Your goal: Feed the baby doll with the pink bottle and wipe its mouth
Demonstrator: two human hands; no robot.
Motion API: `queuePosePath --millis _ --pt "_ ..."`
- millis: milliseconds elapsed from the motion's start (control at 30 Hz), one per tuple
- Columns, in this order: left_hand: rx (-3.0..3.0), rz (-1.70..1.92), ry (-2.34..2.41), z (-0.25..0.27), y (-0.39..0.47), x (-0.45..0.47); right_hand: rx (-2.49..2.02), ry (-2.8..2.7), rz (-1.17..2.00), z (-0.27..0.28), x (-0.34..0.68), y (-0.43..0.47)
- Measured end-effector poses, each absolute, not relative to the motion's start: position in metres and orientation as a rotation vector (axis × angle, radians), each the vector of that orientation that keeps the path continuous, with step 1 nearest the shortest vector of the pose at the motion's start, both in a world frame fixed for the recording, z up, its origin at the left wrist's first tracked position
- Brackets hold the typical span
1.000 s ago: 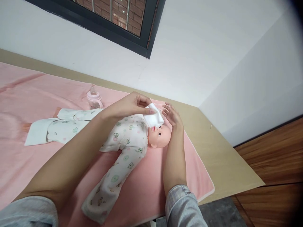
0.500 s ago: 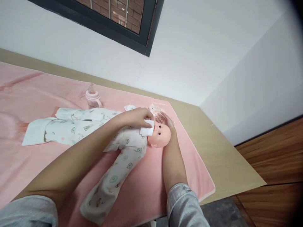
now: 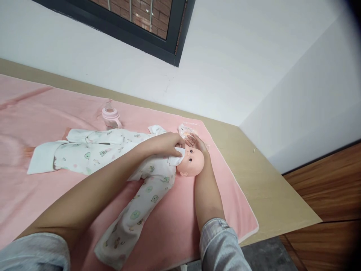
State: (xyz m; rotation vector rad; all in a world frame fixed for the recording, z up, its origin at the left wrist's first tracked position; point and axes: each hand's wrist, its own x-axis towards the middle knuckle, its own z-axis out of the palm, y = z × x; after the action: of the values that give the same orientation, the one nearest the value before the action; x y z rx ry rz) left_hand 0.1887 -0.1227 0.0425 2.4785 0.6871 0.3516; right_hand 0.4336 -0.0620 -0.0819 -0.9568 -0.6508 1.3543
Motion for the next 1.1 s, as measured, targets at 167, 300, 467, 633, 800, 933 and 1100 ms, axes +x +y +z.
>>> queuePosePath --millis 167,300,467,633,800,933,1100 --pt "2.491 0.365 0.682 0.043 -0.123 0.186 -0.971 -0.685 1.352 -0.077 0.431 -0.065" --pt "2.516 0.381 0.713 0.046 -0.124 0.185 -1.004 -0.690 1.341 -0.078 0.432 -0.064" --pt "2.540 0.378 0.737 0.046 -0.124 0.185 -1.001 -0.712 1.349 -0.081 0.433 -0.062" --pt "2.566 0.416 0.799 0.046 -0.123 0.187 -0.993 -0.696 1.341 -0.081 0.433 -0.063" --pt "2.588 0.442 0.784 0.043 -0.121 0.187 -1.018 -0.728 1.338 -0.078 0.432 -0.064" --pt "2.610 0.504 0.806 0.036 -0.116 0.187 -1.019 -0.751 1.315 -0.078 0.433 -0.063" --pt "2.631 0.536 0.848 0.028 -0.111 0.189 -1.045 -0.777 1.294 -0.081 0.435 -0.060"
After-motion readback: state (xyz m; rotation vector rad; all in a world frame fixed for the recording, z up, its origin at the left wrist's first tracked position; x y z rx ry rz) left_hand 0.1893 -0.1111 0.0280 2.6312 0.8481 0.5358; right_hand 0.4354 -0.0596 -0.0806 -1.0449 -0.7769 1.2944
